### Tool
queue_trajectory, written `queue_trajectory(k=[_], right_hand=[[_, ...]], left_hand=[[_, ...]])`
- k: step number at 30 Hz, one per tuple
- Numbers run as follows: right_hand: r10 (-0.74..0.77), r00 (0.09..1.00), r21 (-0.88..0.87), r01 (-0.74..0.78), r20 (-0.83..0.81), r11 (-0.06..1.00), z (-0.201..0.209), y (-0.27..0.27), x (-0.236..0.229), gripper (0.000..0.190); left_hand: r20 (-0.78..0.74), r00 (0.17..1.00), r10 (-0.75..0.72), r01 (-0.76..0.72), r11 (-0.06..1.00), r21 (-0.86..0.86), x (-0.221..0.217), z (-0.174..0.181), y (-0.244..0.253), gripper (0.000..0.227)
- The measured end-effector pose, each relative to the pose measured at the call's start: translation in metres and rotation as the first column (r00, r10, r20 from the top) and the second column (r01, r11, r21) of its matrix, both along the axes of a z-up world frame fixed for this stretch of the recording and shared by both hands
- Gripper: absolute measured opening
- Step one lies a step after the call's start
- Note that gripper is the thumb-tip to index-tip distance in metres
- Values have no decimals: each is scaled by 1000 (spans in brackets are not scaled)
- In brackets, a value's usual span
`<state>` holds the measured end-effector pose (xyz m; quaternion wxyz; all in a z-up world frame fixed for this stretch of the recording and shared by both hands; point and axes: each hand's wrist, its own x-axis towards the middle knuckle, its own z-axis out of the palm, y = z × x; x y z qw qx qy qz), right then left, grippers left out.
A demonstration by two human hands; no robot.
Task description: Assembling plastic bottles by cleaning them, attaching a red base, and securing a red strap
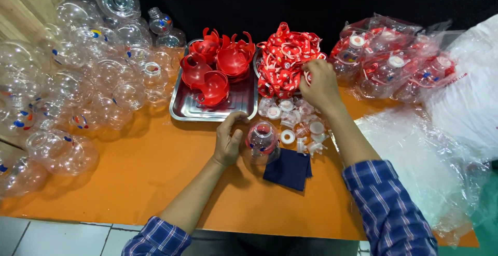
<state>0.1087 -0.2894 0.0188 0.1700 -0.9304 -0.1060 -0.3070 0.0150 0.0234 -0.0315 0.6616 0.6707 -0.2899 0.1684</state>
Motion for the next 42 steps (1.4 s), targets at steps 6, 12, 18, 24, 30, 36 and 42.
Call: queue_trajectory(k=[6,12,18,24,30,36,42], right_hand=[[-15,997,-68,21,80,997,1,29,50,31],[-190,978,-216,204,82,955,-21,27,82,23],[-220,949,123,196,227,973,-13,1,103,21],[92,910,591,-337,404,733,115,2,30,18],[218,915,648,-396,340,651,196,17,-80,18],[313,944,713,-288,101,639,209,24,-163,11],[628,759,866,-189,-170,463,191,46,-218,15]], left_hand=[[-5,999,38,-38,999,-1,-2,0,3,67],[2,997,80,-80,997,2,-2,4,6,63],[-17,996,86,-86,996,-3,-1,5,4,57],[-15,995,99,-99,995,0,-4,16,5,50],[1,981,194,-194,980,-33,-8,34,14,24],[-62,972,227,-235,955,-183,-41,92,9,12],[25,1000,10,-8,999,-47,-117,182,-18,40]])
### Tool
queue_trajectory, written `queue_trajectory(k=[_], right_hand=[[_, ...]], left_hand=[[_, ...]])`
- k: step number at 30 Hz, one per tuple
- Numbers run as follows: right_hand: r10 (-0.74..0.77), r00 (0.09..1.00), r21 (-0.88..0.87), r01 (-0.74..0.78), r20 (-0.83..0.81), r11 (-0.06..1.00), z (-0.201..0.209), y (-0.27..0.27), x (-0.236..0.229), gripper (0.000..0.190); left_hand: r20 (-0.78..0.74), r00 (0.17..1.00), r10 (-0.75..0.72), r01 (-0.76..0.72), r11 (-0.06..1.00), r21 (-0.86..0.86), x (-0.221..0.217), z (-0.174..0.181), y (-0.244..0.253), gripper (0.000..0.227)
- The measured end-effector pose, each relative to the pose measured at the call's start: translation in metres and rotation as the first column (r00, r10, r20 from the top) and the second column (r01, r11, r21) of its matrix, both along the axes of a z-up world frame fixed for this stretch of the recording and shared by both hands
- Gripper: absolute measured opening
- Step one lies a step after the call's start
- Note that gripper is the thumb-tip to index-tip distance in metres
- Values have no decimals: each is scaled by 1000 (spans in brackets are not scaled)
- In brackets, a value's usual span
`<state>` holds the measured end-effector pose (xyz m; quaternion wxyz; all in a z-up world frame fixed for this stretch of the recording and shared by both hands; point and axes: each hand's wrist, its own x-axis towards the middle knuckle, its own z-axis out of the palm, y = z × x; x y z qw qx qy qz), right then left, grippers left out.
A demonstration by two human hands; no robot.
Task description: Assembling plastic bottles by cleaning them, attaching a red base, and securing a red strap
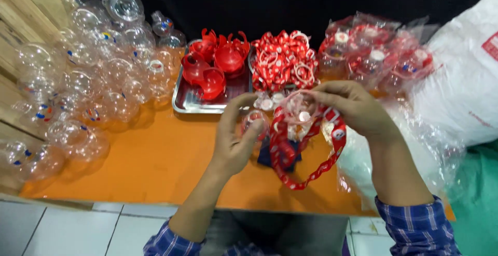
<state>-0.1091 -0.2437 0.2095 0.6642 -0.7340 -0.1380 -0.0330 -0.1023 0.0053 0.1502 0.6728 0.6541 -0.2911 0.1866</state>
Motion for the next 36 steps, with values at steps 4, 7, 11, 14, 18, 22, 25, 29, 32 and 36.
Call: queue_trajectory(k=[4,7,11,14,18,22,25,29,32,36], right_hand=[[157,984,87,-150,-84,985,-23,15,-16,16],[235,964,174,-212,-127,962,-39,14,-20,16],[394,907,164,-370,-149,914,-70,0,-28,26],[392,900,158,-366,-192,917,-83,-9,-27,24],[374,906,120,-356,-198,927,-89,-25,-20,23],[357,913,140,-334,-196,932,-85,-28,-19,19],[305,935,154,-279,-181,948,-88,-36,-13,22],[144,975,288,-90,-171,954,-105,-66,-14,25],[-7,980,415,91,-200,905,-107,-80,-28,24],[-130,961,619,257,-243,742,-136,-86,-41,18]], left_hand=[[-59,998,-39,47,988,146,-15,-3,-16,43],[-240,925,-294,304,953,4,-11,-30,-21,22],[-392,828,-400,336,915,-225,-12,-50,-14,22],[-460,776,-431,330,899,-287,-9,-49,-8,22],[-577,685,-444,365,895,-256,-10,-52,1,18],[-685,541,-488,512,837,-193,-11,-44,20,15],[-719,443,-535,641,750,-163,-3,-46,35,21],[-736,385,-558,641,735,-222,5,-51,60,30],[-625,488,-609,587,759,-281,7,-58,89,36],[-392,657,-644,324,711,-624,5,-106,108,57]])
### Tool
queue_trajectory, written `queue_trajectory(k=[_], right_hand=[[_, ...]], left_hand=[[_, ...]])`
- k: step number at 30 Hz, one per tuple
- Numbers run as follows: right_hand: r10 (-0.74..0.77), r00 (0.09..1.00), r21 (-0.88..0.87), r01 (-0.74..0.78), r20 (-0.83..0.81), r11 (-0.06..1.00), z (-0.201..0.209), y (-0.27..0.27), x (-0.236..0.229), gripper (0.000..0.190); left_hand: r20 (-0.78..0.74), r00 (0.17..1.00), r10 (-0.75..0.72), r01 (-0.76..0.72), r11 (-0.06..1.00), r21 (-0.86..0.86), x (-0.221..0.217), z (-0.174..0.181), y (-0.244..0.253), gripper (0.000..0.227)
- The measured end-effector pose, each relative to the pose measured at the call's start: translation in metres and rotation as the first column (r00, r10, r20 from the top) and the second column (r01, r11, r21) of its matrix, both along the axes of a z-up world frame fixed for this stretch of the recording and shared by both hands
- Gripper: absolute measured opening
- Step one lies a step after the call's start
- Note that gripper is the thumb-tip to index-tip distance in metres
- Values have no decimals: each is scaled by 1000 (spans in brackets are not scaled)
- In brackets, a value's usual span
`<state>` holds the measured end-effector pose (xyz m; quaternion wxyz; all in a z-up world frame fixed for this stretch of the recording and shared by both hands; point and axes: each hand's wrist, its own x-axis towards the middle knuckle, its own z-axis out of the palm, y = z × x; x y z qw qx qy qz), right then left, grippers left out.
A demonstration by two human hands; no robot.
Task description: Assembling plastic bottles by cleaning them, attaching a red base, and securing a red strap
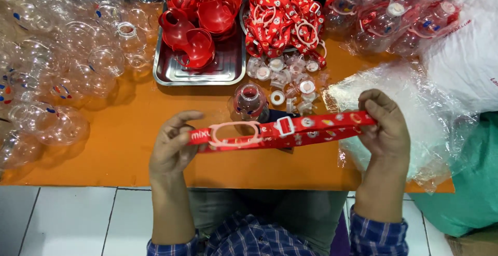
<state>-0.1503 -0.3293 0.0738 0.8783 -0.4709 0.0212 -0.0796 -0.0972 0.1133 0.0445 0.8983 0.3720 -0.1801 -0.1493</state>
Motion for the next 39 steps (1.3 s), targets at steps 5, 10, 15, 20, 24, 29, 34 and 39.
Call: queue_trajectory(k=[5,10,15,20,24,29,34,39], right_hand=[[-13,998,46,11,54,999,-39,15,-4,19],[126,990,1,-127,63,992,-37,21,-13,23],[-125,988,226,142,-87,964,-68,5,-11,20],[-138,984,236,161,-114,958,-86,8,-11,22],[-186,976,189,206,-116,960,-96,14,-17,18],[-221,964,50,231,-146,972,-97,20,-22,17],[-255,958,-67,248,-130,967,-92,29,-33,17],[-301,946,-134,285,-117,949,-108,19,-39,15]], left_hand=[[-49,998,51,-65,927,-370,7,-48,-2,46],[103,994,-29,-1,960,281,-22,42,-24,62],[182,971,153,-225,834,503,-20,7,-18,55],[199,935,293,-354,784,510,-18,10,-29,49],[240,877,416,-480,763,433,-17,6,-31,40],[252,853,457,-521,738,429,-16,3,-31,34],[325,836,442,-549,696,463,-22,17,-41,27],[344,845,408,-533,680,503,-20,13,-43,25]])
